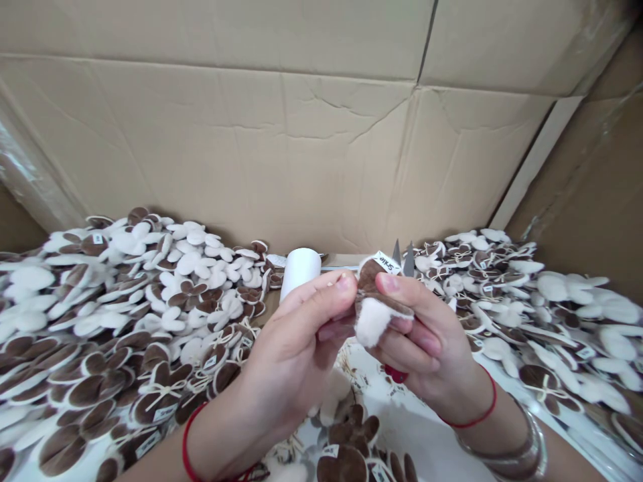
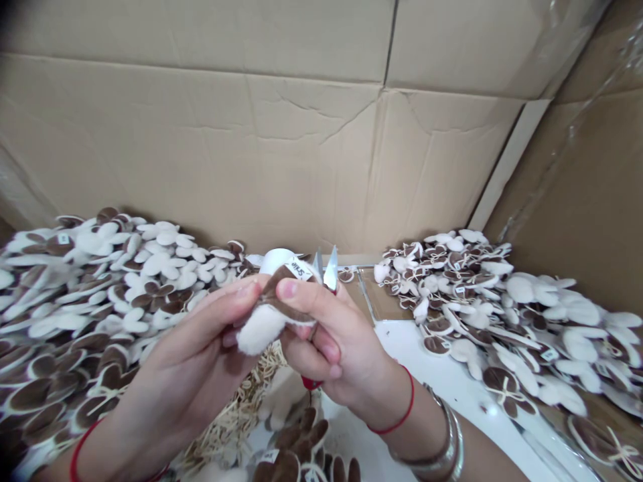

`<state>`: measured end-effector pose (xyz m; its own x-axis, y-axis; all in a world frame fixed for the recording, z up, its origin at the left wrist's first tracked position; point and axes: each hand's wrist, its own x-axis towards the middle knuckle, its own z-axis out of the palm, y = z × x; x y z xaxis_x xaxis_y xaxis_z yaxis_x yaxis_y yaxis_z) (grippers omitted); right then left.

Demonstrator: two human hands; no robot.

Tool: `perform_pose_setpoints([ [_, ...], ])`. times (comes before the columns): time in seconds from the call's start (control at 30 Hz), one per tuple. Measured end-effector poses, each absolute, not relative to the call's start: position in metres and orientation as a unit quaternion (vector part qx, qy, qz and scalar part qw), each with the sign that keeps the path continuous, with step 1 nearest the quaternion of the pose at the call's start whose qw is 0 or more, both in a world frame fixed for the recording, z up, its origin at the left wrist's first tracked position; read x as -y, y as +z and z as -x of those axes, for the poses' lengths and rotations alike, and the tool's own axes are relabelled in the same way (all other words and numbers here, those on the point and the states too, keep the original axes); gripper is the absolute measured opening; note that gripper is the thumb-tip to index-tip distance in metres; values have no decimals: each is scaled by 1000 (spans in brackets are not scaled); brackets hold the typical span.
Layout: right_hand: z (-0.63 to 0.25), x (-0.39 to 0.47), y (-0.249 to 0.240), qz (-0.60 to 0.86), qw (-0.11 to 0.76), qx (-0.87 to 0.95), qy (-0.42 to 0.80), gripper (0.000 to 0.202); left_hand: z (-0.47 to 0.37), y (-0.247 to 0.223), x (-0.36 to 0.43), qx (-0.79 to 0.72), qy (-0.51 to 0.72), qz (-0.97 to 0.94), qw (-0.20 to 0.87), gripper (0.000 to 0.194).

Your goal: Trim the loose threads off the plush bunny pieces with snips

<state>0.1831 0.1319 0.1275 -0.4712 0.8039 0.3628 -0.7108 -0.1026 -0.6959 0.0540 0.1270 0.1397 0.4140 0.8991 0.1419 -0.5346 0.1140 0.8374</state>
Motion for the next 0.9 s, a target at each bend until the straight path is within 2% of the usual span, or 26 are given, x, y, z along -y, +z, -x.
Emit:
perform_pose_setpoints([
  [0.5,-183,-132,128,72,509,435,739,47,-57,139,-120,-187,507,-410,735,35],
  [0.77,-184,-131,128,34,505,444,739,49,-56,143,-117,-170,511,-384,750,29],
  [0.9,-189,-128,136,20,540,434,721,51,-58,149,-122,-103,514,-347,778,40],
])
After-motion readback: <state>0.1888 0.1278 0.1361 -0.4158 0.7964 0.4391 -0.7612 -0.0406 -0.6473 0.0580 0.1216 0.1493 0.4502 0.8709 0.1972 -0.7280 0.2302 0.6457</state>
